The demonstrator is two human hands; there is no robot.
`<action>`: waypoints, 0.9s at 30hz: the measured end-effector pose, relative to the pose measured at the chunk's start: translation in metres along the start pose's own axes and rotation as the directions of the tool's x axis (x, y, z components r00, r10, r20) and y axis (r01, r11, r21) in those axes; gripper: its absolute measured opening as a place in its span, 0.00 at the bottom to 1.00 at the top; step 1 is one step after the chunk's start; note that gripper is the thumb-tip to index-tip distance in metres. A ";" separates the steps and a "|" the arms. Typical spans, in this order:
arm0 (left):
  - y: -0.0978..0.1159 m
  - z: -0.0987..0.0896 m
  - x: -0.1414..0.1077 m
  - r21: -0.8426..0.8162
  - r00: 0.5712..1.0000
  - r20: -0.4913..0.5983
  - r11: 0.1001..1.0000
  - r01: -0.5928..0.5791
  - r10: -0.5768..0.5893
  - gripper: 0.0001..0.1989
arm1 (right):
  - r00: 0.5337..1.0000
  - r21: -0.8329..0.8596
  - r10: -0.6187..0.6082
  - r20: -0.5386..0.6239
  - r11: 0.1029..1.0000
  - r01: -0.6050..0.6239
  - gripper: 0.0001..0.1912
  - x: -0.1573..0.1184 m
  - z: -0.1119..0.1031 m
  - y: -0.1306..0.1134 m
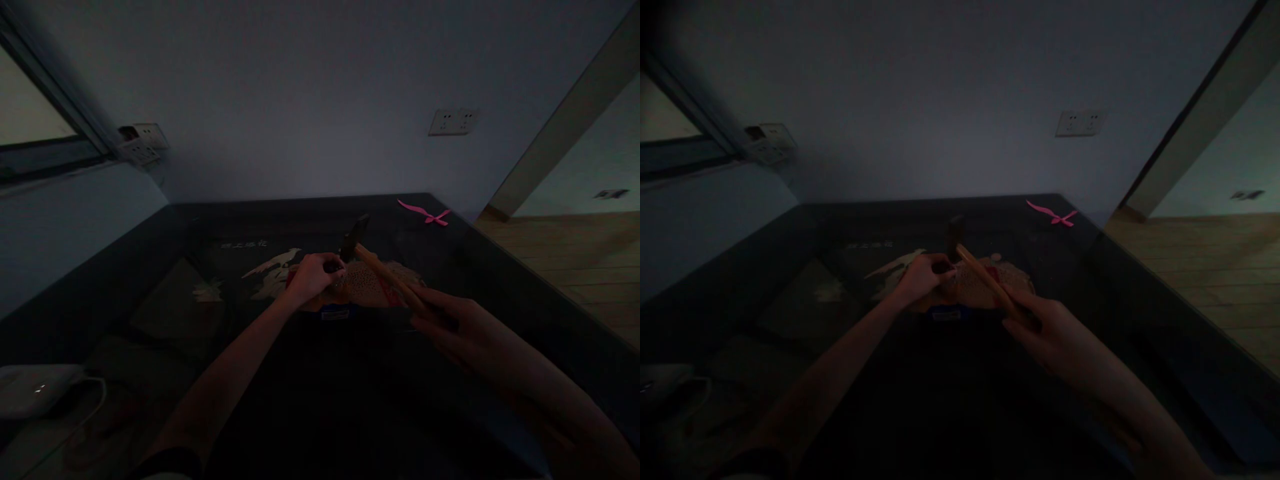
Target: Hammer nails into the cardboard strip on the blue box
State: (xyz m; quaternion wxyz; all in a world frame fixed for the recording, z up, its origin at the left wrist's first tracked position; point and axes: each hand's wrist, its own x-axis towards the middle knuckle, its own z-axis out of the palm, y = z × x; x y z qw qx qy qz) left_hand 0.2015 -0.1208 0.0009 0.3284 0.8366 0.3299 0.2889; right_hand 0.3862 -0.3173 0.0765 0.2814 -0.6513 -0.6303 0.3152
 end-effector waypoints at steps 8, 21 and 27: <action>-0.001 -0.001 0.001 0.052 1.000 0.010 0.999 0.011 -0.011 0.10 | 0.998 -0.006 0.033 0.047 0.999 -0.033 0.23 0.004 0.005 0.004; -0.004 0.000 0.001 0.028 1.000 0.015 1.000 0.002 -0.002 0.10 | 1.000 0.055 -0.008 0.027 0.998 0.006 0.22 0.001 0.004 0.003; -0.004 0.000 0.001 0.043 1.000 0.005 0.999 -0.002 0.001 0.09 | 0.999 0.090 0.030 0.038 0.995 -0.034 0.24 -0.002 0.003 0.003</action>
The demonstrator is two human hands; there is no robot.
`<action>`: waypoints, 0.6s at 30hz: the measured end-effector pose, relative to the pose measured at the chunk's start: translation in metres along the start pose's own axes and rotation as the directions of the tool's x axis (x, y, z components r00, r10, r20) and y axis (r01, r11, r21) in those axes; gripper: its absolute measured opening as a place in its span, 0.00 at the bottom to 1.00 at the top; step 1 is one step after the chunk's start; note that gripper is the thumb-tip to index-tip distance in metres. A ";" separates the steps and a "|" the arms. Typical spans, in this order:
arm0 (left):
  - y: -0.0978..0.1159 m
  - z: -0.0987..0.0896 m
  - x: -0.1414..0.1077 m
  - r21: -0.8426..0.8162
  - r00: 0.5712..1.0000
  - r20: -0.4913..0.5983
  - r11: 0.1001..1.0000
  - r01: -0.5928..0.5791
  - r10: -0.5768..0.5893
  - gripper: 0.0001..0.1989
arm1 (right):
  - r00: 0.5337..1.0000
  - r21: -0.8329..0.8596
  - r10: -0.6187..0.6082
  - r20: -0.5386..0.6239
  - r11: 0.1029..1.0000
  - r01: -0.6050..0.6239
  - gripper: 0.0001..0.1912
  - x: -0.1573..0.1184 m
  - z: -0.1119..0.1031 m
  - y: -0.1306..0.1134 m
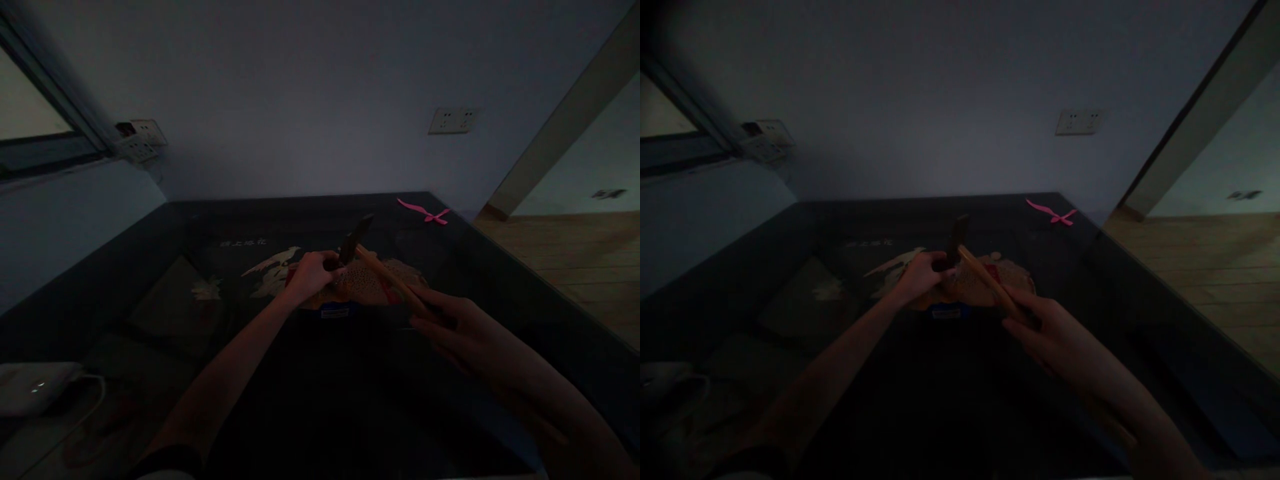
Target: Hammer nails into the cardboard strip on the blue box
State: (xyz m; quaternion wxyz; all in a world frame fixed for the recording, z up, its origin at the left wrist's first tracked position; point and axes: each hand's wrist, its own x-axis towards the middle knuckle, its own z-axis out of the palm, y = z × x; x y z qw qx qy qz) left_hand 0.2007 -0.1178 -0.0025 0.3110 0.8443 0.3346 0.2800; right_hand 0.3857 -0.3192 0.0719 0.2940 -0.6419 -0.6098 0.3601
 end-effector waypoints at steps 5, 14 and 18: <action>0.001 -0.001 0.000 0.018 1.000 0.009 1.000 -0.011 0.011 0.10 | 1.000 0.025 -0.017 0.000 1.000 0.017 0.23 0.002 0.002 0.001; -0.001 0.000 0.000 0.012 1.000 0.010 1.000 -0.009 0.009 0.12 | 0.999 -0.053 -0.033 0.008 0.998 0.033 0.24 0.002 0.002 0.000; -0.001 0.000 0.000 0.006 1.000 0.018 1.000 -0.004 0.004 0.10 | 0.999 -0.075 -0.039 0.002 0.996 0.039 0.25 0.001 -0.001 -0.002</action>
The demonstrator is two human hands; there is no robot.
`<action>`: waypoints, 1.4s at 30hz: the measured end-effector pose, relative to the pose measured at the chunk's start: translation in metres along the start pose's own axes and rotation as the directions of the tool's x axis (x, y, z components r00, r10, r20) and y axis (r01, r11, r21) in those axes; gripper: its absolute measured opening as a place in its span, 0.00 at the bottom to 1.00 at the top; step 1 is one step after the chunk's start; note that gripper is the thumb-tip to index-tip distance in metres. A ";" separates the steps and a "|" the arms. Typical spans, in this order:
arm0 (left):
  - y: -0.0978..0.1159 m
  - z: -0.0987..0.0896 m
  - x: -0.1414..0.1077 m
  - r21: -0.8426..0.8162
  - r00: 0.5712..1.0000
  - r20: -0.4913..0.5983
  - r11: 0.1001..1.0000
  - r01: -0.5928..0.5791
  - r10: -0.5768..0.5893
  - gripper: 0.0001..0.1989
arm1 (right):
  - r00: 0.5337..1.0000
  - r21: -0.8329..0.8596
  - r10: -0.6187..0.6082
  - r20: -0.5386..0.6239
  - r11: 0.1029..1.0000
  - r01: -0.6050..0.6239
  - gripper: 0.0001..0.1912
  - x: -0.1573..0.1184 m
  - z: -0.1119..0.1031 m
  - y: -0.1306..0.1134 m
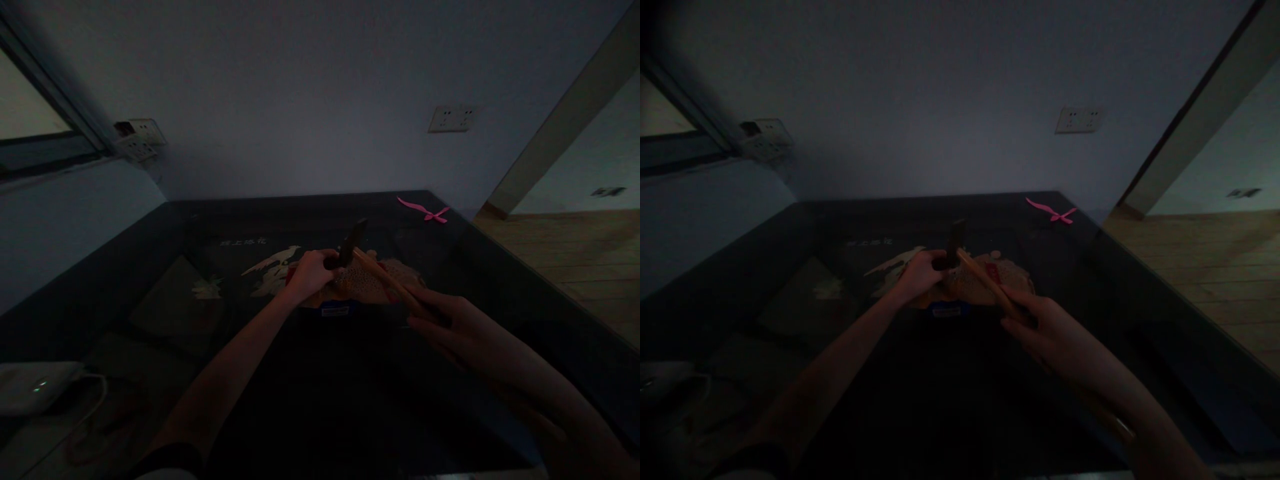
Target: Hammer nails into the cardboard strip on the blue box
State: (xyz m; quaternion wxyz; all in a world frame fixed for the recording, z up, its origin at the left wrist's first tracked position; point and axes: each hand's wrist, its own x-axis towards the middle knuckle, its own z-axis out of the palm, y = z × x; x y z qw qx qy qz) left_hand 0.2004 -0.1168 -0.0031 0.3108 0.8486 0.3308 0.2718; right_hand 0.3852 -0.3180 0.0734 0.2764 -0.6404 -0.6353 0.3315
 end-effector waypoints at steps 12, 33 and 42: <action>0.003 -0.009 -0.003 0.069 1.000 -0.004 0.997 0.018 -0.018 0.10 | 0.994 -0.074 -0.064 -0.087 0.996 0.057 0.28 0.001 -0.007 -0.007; 0.002 -0.005 -0.002 0.143 0.998 0.000 0.987 0.069 -0.070 0.10 | 0.999 -0.114 -0.036 -0.027 0.993 0.033 0.24 0.009 0.005 -0.005; 0.009 -0.007 -0.003 0.133 0.999 -0.004 0.990 0.036 -0.035 0.08 | 0.996 0.034 0.066 -0.067 0.997 -0.064 0.27 -0.001 0.006 0.005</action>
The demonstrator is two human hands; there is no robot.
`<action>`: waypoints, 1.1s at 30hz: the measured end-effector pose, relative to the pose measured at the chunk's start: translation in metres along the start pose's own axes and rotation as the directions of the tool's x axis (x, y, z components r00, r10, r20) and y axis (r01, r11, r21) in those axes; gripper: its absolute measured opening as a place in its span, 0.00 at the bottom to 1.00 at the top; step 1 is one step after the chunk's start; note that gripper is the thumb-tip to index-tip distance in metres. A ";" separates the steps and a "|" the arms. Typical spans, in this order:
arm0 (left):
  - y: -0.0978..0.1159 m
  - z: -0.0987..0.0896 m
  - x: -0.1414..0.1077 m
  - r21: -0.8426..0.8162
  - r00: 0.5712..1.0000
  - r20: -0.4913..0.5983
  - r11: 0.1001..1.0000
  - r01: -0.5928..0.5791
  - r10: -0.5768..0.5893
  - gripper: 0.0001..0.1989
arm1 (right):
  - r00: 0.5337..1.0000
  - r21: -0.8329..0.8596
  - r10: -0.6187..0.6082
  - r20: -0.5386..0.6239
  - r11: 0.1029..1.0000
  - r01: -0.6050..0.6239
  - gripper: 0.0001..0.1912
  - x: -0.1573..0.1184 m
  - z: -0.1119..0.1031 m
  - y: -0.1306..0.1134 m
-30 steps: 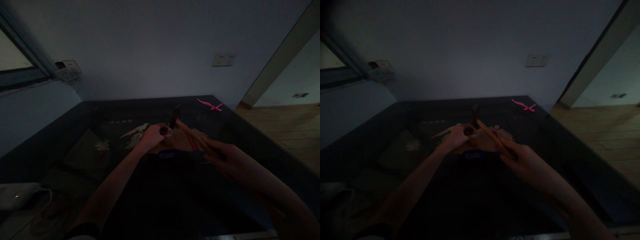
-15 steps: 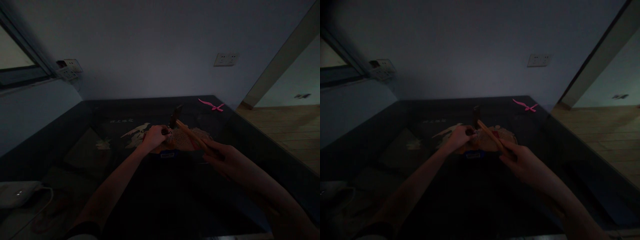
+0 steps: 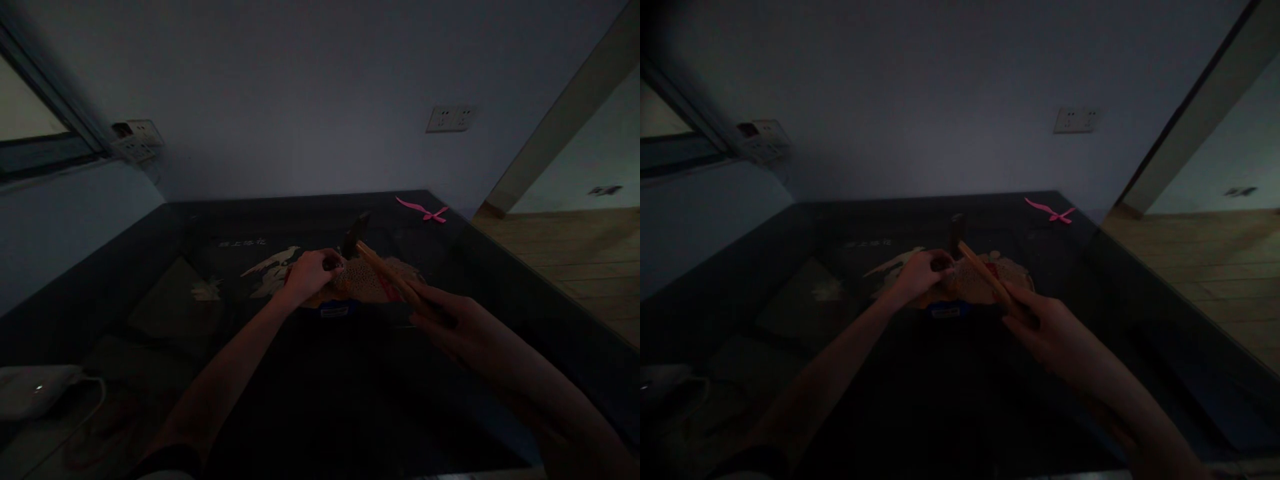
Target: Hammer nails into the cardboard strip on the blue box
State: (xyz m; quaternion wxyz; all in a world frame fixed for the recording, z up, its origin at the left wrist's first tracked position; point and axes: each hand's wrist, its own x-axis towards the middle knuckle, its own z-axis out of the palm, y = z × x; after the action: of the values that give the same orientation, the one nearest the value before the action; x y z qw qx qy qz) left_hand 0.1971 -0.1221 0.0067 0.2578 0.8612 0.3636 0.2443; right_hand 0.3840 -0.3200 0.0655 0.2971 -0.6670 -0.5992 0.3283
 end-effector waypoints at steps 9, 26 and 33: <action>0.004 0.001 0.000 0.021 1.000 -0.008 1.000 -0.016 0.016 0.08 | 1.000 0.052 0.007 -0.009 0.999 -0.006 0.26 0.000 0.004 0.001; 0.001 0.003 0.001 0.004 1.000 0.006 1.000 0.009 -0.009 0.10 | 0.998 -0.032 -0.065 0.003 0.997 0.065 0.23 0.005 0.003 -0.005; 0.005 0.001 0.000 0.019 1.000 0.010 1.000 0.025 -0.026 0.08 | 0.999 -0.003 -0.048 -0.006 0.999 0.048 0.25 0.002 0.001 -0.003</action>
State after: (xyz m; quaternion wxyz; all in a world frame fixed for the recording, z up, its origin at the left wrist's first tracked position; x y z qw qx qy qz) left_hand 0.2004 -0.1256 0.0088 0.2548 0.8600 0.3755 0.2334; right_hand 0.3814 -0.3178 0.0667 0.3058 -0.6537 -0.6147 0.3183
